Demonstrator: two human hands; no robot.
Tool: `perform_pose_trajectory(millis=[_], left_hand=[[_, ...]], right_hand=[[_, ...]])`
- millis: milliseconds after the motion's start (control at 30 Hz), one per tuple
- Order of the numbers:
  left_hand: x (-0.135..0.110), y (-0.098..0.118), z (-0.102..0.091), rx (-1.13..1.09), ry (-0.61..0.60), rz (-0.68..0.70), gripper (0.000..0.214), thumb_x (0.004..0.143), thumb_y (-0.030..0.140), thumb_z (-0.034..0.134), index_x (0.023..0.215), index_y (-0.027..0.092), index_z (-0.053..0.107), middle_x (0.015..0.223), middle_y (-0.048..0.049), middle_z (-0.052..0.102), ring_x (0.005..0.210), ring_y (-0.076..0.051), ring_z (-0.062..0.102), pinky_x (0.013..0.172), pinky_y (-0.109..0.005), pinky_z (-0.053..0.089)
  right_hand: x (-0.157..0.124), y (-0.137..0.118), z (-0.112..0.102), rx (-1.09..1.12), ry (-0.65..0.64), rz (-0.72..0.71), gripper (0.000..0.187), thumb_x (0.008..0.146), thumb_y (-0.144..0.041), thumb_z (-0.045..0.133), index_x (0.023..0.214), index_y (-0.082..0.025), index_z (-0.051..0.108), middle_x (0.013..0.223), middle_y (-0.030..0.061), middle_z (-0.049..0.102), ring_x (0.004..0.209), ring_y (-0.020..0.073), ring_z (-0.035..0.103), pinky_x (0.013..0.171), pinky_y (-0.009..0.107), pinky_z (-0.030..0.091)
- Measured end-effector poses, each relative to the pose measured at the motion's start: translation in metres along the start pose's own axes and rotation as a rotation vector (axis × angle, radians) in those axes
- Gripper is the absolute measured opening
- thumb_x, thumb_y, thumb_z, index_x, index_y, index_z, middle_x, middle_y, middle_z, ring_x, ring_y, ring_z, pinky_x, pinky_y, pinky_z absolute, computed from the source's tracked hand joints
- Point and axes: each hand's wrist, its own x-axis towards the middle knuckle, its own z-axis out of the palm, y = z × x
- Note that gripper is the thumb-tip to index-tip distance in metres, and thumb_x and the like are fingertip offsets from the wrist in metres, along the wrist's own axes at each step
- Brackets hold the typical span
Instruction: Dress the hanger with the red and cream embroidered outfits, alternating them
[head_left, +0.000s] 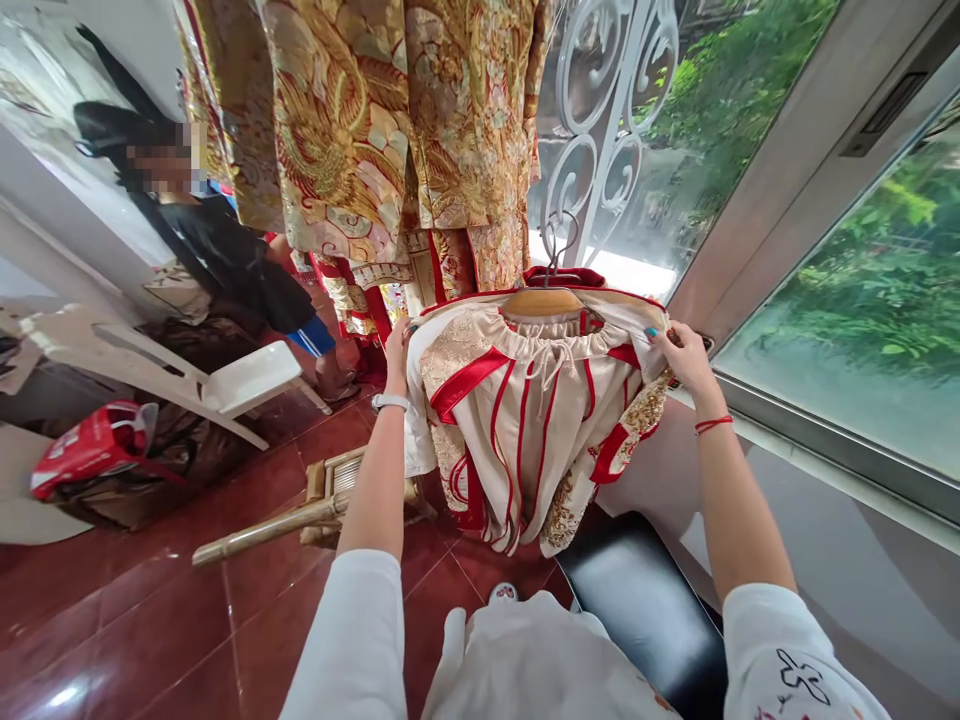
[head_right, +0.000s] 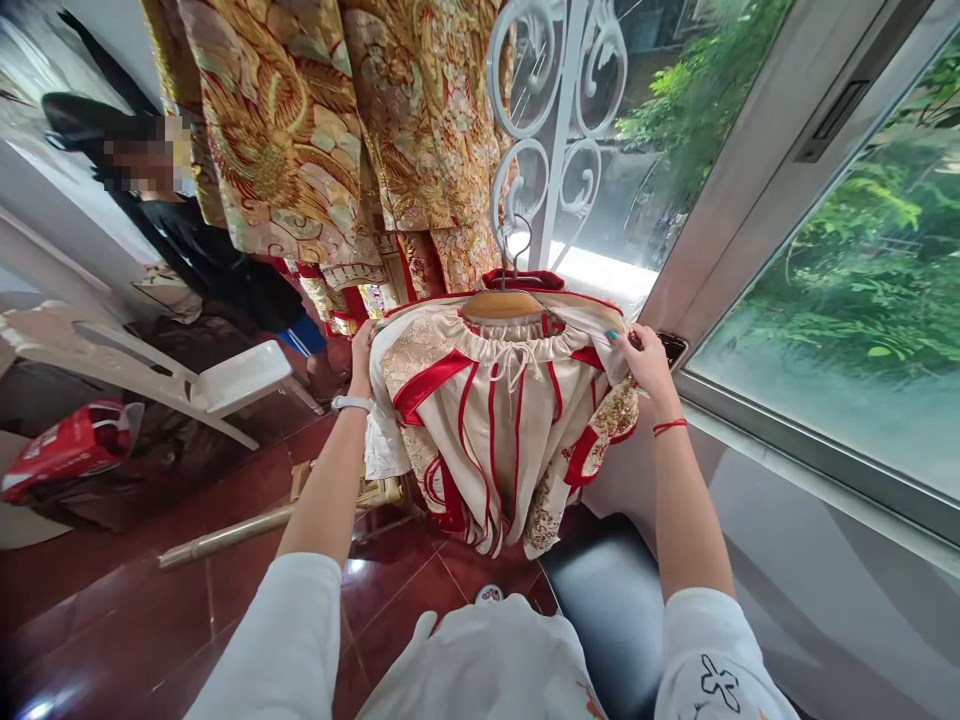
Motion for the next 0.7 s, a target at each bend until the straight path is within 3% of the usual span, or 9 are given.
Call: perform_pose_trajectory(millis=[100, 200, 300, 367, 500, 700], left_hand=[[-0.008, -0.002, 0.003, -0.118, -0.039, -0.040, 0.023, 0.081, 0.041, 0.066, 0.081, 0.019, 0.062, 0.087, -0.0036, 0.070, 0.091, -0.021, 0.065, 0.089, -0.032, 0.052], [-0.028, 0.003, -0.003, -0.212, -0.080, -0.047, 0.039, 0.090, 0.054, 0.056, 0.099, 0.017, 0.065, 0.107, -0.0083, 0.072, 0.111, -0.024, 0.064, 0.101, -0.037, 0.050], [-0.046, 0.013, -0.017, -0.150, -0.188, 0.020, 0.053, 0.087, 0.059, 0.059, 0.124, 0.021, 0.062, 0.135, -0.0091, 0.064, 0.135, -0.027, 0.052, 0.116, -0.041, 0.040], [-0.051, 0.019, -0.025, -0.062, -0.238, 0.044, 0.063, 0.080, 0.059, 0.069, 0.131, 0.023, 0.060, 0.142, -0.0094, 0.059, 0.137, -0.029, 0.051, 0.119, -0.043, 0.037], [-0.044, 0.023, -0.027, -0.044, -0.236, 0.025, 0.065, 0.078, 0.068, 0.067, 0.122, 0.020, 0.066, 0.134, -0.0122, 0.065, 0.130, -0.031, 0.056, 0.117, -0.044, 0.039], [-0.026, 0.013, -0.020, -0.160, -0.193, -0.093, 0.076, 0.069, 0.083, 0.064, 0.105, 0.016, 0.070, 0.118, -0.0155, 0.072, 0.124, -0.034, 0.060, 0.114, -0.048, 0.043]], right_hand=[[0.004, -0.002, -0.007, 0.009, 0.091, -0.043, 0.050, 0.087, -0.064, 0.053, 0.064, -0.020, 0.060, 0.080, 0.0051, 0.060, 0.071, 0.0169, 0.052, 0.067, 0.030, 0.041], [0.009, -0.003, -0.007, 0.018, 0.120, -0.031, 0.057, 0.087, -0.069, 0.052, 0.059, -0.019, 0.057, 0.072, 0.0046, 0.060, 0.065, 0.0149, 0.049, 0.061, 0.030, 0.038], [0.016, 0.003, -0.003, 0.099, 0.039, 0.085, 0.062, 0.079, -0.077, 0.057, 0.057, -0.019, 0.054, 0.059, 0.0001, 0.052, 0.058, 0.0128, 0.043, 0.056, 0.028, 0.035], [0.021, 0.008, 0.000, 0.224, -0.062, 0.217, 0.062, 0.071, -0.079, 0.064, 0.057, -0.019, 0.056, 0.053, -0.0021, 0.049, 0.055, 0.0117, 0.040, 0.052, 0.026, 0.034], [0.024, 0.016, 0.004, 0.378, -0.271, 0.452, 0.052, 0.060, -0.066, 0.081, 0.063, -0.016, 0.066, 0.051, -0.0006, 0.055, 0.051, 0.0117, 0.044, 0.048, 0.025, 0.038], [0.008, 0.020, 0.006, 0.448, -0.376, 0.516, 0.039, 0.057, -0.048, 0.087, 0.075, -0.015, 0.074, 0.060, 0.0056, 0.069, 0.057, 0.0191, 0.060, 0.057, 0.033, 0.054]])
